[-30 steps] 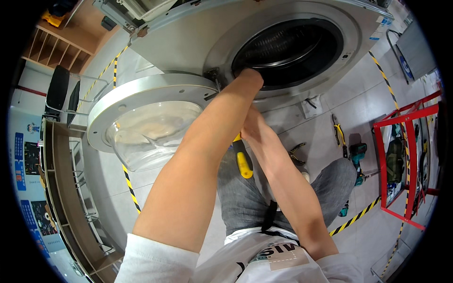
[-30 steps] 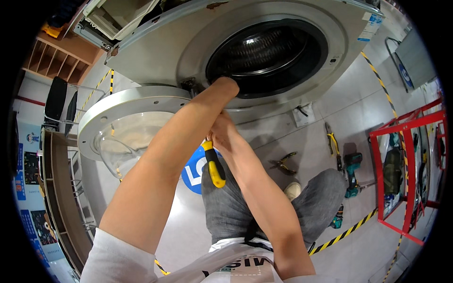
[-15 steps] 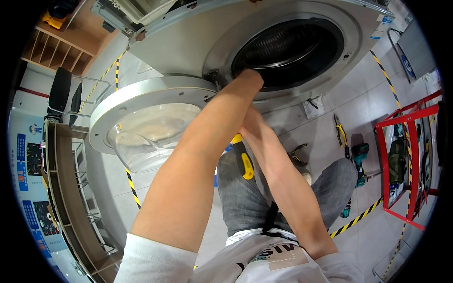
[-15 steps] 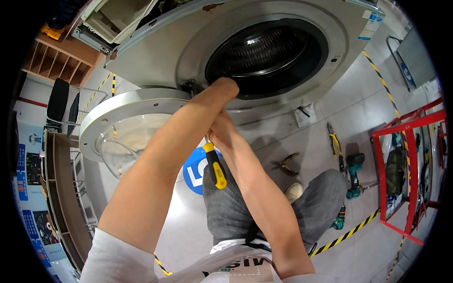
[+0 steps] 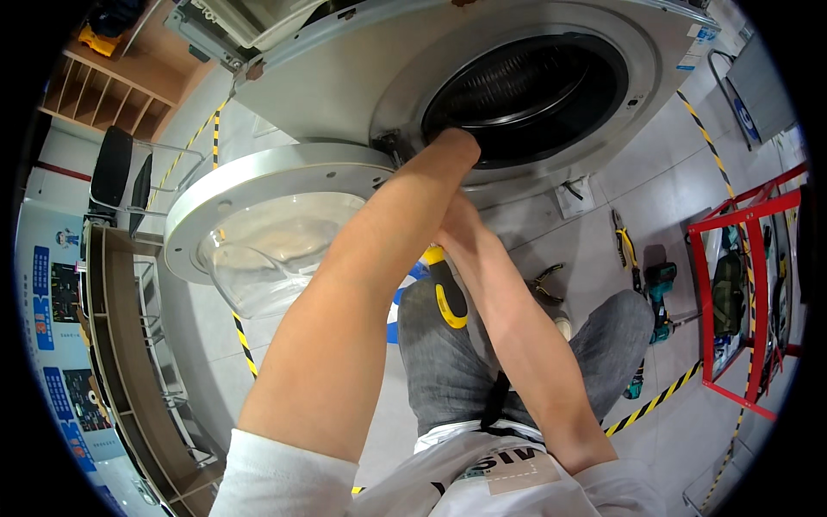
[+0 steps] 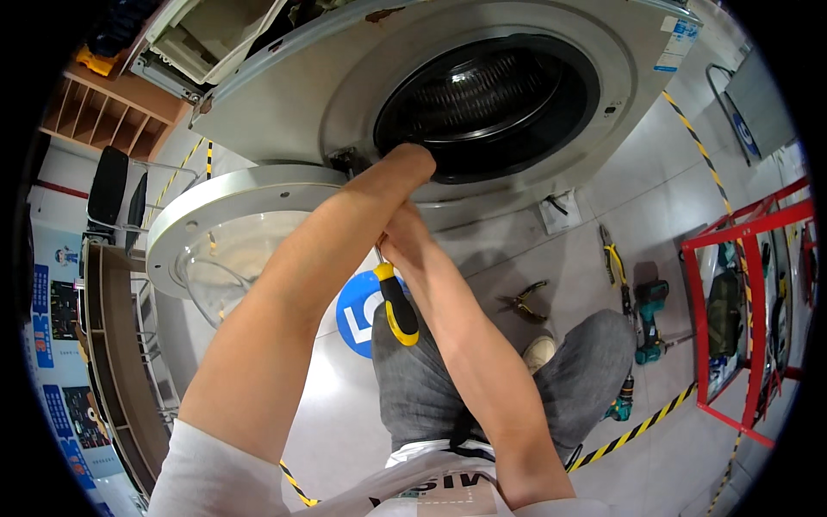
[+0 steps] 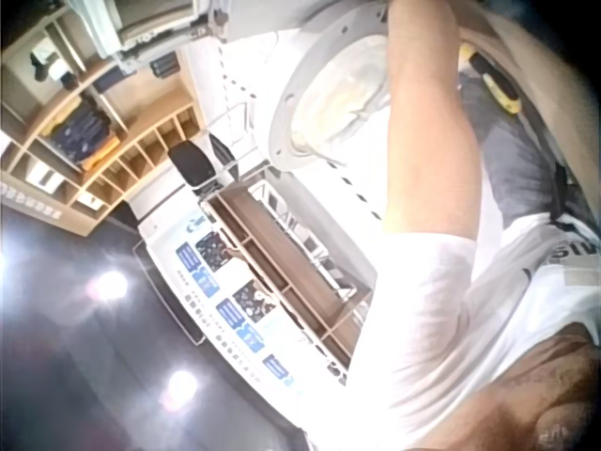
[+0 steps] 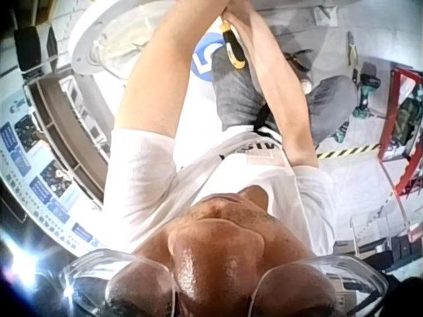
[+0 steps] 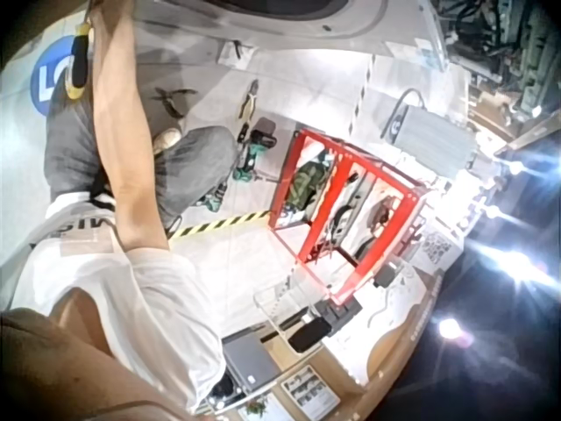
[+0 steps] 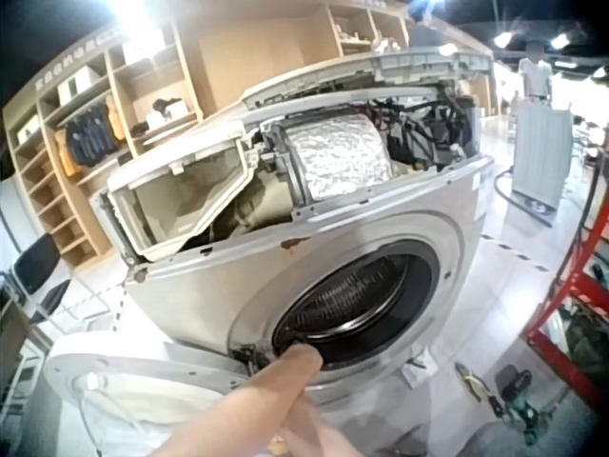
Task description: The person unscrews the door hinge of a washing machine using a screwdriver and then removes the rubber seal from the door opening by hand.
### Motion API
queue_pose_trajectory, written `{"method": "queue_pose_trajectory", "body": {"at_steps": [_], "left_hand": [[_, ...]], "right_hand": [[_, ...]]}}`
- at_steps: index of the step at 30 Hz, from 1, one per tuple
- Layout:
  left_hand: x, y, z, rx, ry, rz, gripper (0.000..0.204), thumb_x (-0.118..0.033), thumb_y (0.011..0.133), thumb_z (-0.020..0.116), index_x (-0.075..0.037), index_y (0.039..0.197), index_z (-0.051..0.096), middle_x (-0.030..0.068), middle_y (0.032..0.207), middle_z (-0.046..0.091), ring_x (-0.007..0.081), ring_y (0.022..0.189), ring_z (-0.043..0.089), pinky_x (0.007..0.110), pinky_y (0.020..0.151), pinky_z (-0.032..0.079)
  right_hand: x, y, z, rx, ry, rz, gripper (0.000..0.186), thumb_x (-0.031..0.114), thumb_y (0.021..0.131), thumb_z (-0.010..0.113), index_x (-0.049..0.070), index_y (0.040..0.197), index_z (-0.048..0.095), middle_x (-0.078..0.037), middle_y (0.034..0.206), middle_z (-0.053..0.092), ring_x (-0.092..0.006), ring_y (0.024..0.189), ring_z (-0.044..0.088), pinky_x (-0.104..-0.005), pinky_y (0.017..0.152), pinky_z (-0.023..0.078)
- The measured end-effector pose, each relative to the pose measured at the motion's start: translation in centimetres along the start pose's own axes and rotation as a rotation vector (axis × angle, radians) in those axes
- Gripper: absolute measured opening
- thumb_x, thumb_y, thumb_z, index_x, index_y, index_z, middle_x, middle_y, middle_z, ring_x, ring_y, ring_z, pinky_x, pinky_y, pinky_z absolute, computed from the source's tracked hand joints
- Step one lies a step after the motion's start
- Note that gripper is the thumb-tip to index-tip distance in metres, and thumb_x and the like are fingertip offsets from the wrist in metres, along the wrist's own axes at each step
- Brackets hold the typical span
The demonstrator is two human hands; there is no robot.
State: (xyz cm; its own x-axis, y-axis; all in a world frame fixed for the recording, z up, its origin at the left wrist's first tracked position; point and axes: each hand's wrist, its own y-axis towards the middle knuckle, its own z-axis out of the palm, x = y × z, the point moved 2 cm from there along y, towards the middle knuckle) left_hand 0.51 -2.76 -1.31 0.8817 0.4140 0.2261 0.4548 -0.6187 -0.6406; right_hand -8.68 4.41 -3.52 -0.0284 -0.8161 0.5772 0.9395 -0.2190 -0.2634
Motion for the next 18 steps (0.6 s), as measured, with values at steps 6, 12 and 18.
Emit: {"method": "queue_pose_trajectory", "body": {"at_steps": [6,12,18], "left_hand": [[6.7,5.0,6.4,0.073,0.028,-0.129,0.025,-0.019,0.076,0.065,-0.014,0.099,0.071,0.0096,0.105,0.066,0.0295,0.097,0.063,0.039,0.078,0.052],[1.1,-1.4,0.0,-0.033,0.065,0.038,0.025,-0.023,0.077,0.065,-0.014,0.1,0.071,0.0098,0.106,0.066,0.0291,0.097,0.063,0.039,0.078,0.052],[1.1,-1.8,0.1,-0.059,0.096,0.058,0.027,-0.028,0.08,0.064,-0.012,0.101,0.071,0.0101,0.106,0.066,0.0298,0.097,0.063,0.039,0.079,0.052]], "right_hand": [[0.3,-2.2,5.9,0.011,0.026,0.105,0.036,0.025,0.09,0.056,0.004,0.118,0.05,-0.012,0.104,0.058,-0.0218,0.088,0.059,-0.0359,0.066,0.05],[-0.3,0.2,2.3,0.089,0.116,-0.026,0.031,0.023,0.09,0.056,0.004,0.113,0.052,-0.011,0.098,0.06,-0.021,0.081,0.061,-0.0353,0.063,0.05],[-0.7,0.5,1.4,0.198,0.122,-0.065,0.036,0.026,0.087,0.06,0.004,0.114,0.052,-0.011,0.098,0.061,-0.0214,0.081,0.061,-0.0348,0.062,0.049]]}}
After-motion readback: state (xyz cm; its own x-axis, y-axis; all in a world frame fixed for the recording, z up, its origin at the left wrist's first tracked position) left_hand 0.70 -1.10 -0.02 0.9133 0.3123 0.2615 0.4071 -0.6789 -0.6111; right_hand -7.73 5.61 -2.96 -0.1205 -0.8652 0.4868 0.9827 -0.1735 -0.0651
